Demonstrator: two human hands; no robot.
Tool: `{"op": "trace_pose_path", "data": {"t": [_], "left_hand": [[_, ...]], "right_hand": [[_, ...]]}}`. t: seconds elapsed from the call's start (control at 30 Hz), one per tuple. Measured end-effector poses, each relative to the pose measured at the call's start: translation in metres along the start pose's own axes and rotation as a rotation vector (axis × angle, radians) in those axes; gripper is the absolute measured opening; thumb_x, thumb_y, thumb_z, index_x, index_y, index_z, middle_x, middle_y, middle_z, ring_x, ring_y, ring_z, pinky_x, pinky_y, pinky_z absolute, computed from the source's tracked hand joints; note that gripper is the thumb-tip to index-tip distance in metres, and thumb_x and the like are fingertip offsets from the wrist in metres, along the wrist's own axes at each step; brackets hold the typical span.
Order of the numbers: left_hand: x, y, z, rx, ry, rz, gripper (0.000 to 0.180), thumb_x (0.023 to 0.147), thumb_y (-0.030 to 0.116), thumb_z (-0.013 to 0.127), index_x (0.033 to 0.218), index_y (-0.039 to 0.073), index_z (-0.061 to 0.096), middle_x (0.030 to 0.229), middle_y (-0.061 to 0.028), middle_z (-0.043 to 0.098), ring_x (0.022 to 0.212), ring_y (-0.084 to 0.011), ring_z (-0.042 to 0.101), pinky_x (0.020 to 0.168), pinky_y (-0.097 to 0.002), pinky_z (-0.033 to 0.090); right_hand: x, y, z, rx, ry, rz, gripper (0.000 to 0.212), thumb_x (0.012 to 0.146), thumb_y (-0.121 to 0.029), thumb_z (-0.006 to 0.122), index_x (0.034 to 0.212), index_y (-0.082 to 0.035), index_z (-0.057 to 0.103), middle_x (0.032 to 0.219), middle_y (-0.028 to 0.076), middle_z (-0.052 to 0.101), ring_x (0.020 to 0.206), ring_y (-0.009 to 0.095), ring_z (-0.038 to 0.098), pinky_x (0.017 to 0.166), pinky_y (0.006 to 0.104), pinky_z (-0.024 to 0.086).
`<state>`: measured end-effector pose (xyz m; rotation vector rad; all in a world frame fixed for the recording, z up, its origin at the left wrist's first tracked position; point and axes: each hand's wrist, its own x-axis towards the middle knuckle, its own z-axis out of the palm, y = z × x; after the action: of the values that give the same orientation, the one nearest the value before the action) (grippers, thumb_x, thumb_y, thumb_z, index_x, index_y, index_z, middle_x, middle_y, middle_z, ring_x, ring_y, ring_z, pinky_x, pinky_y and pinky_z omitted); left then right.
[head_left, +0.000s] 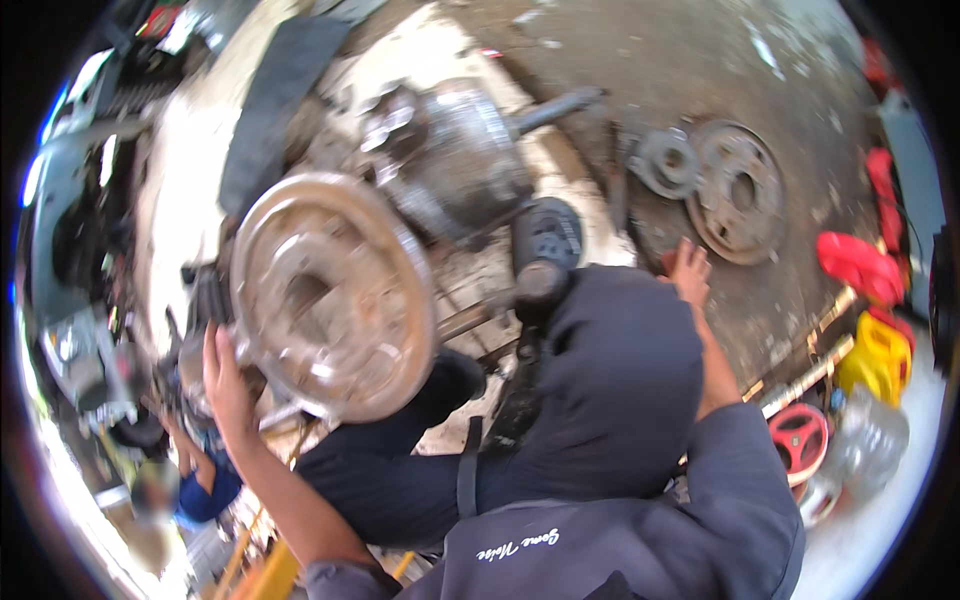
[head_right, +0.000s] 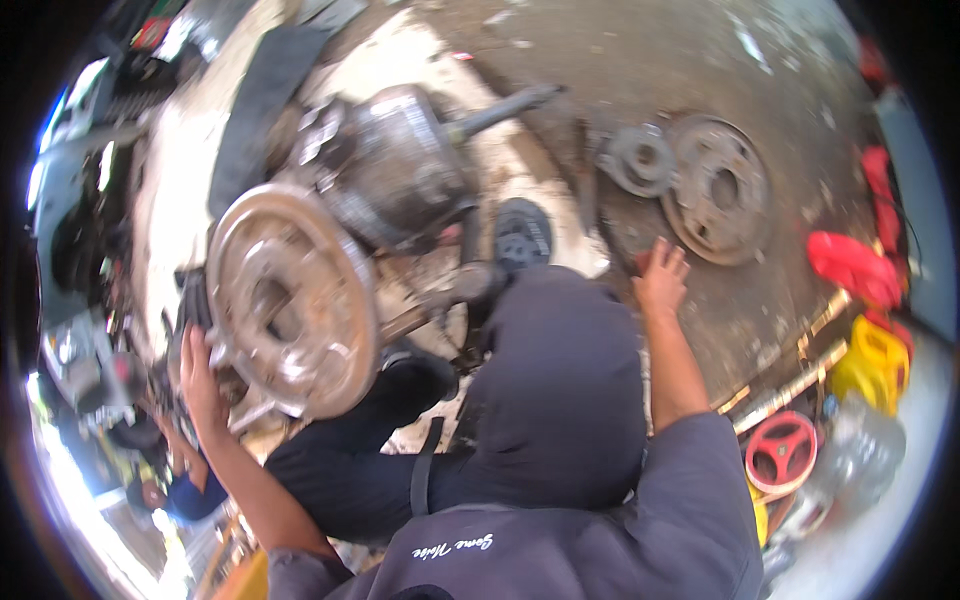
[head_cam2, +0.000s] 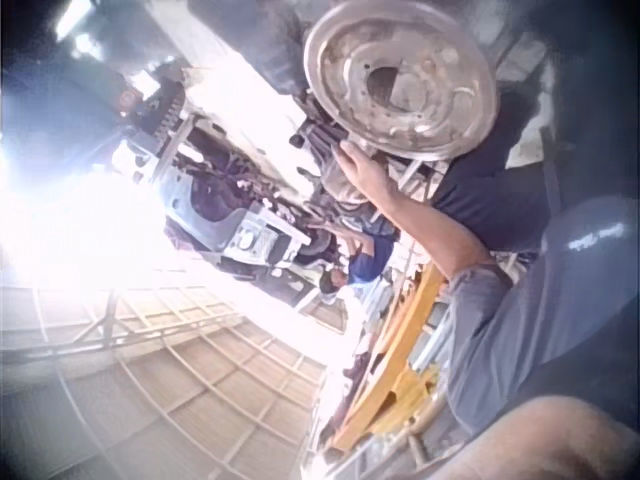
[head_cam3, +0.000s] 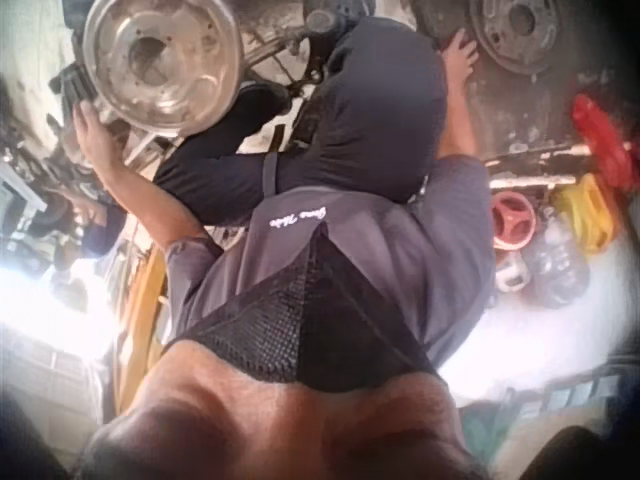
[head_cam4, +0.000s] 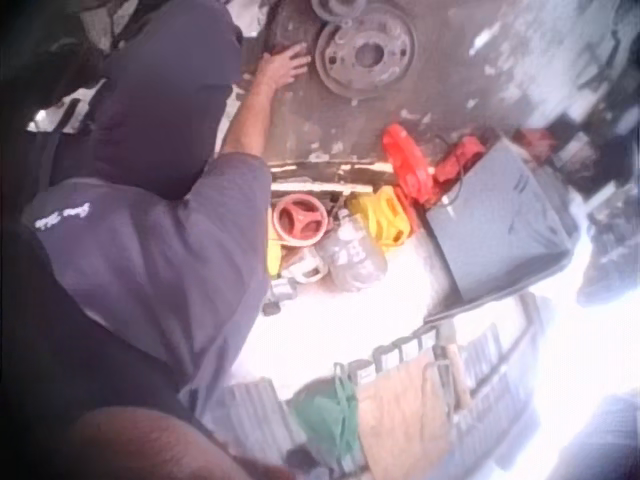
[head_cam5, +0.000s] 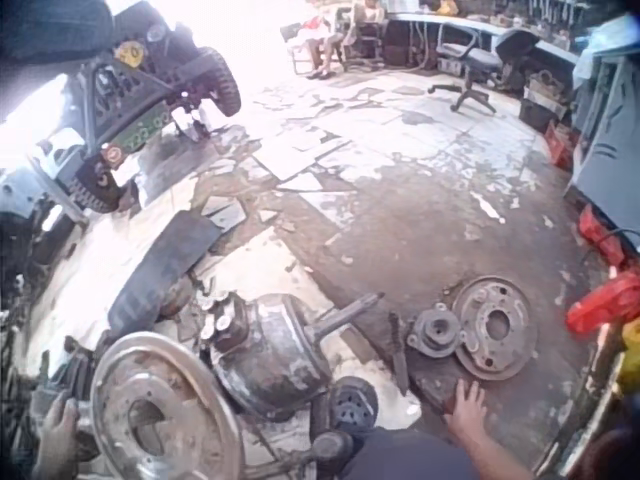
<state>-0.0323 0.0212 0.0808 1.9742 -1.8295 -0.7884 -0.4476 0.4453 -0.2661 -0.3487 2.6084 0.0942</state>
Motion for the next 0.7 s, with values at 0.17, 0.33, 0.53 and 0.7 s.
{"op": "trace_pose_path", "data": {"t": [0.17, 0.33, 0.53, 0.7], "left_hand": [[0.007, 0.021, -0.005, -0.008, -0.012, 0.187, 0.066, 0.104, 0.039, 0.059, 0.147, -0.009, 0.045, 0.138, -0.0213, 0.059, 0.128, -0.023, 0.054, 0.111, -0.0339, 0.039], [0.013, -0.006, -0.011, -0.033, -0.156, 0.216, 0.066, 0.102, 0.031, 0.063, 0.148, -0.011, 0.04, 0.131, -0.022, 0.063, 0.117, -0.0222, 0.061, 0.1, -0.0326, 0.048], [0.013, -0.043, -0.014, 0.157, -0.132, 0.179, 0.078, 0.096, 0.042, 0.067, 0.151, -0.005, 0.039, 0.142, -0.0284, 0.054, 0.131, -0.0339, 0.055, 0.109, -0.0403, 0.042], [0.015, -0.044, -0.008, 0.334, -0.179, 0.151, 0.087, 0.092, 0.046, 0.067, 0.159, 0.006, 0.029, 0.155, -0.025, 0.04, 0.139, -0.0384, 0.047, 0.114, -0.0468, 0.039]], "right_hand": [[-0.004, 0.014, 0.001, 0.296, 0.006, -0.105, 0.076, 0.089, -0.025, 0.069, 0.155, -0.015, 0.033, 0.15, 0.027, 0.045, 0.139, 0.041, 0.046, 0.107, 0.0508, 0.045], [0.065, 0.059, -0.037, 0.72, 0.156, -0.157, 0.054, 0.089, -0.013, 0.055, 0.143, -0.004, 0.053, 0.139, 0.027, 0.058, 0.131, 0.038, 0.056, 0.112, 0.0399, 0.041], [-0.004, -0.068, -0.266, 0.746, 0.396, -0.592, 0.06, 0.091, -0.012, 0.053, 0.149, 0.0, 0.042, 0.147, 0.027, 0.049, 0.14, 0.037, 0.045, 0.115, 0.0418, 0.035], [-0.119, -0.195, -0.341, 0.357, 0.42, -0.882, 0.063, 0.09, -0.02, 0.068, 0.144, -0.005, 0.04, 0.138, 0.027, 0.052, 0.128, 0.036, 0.054, 0.108, 0.0426, 0.041]]}}
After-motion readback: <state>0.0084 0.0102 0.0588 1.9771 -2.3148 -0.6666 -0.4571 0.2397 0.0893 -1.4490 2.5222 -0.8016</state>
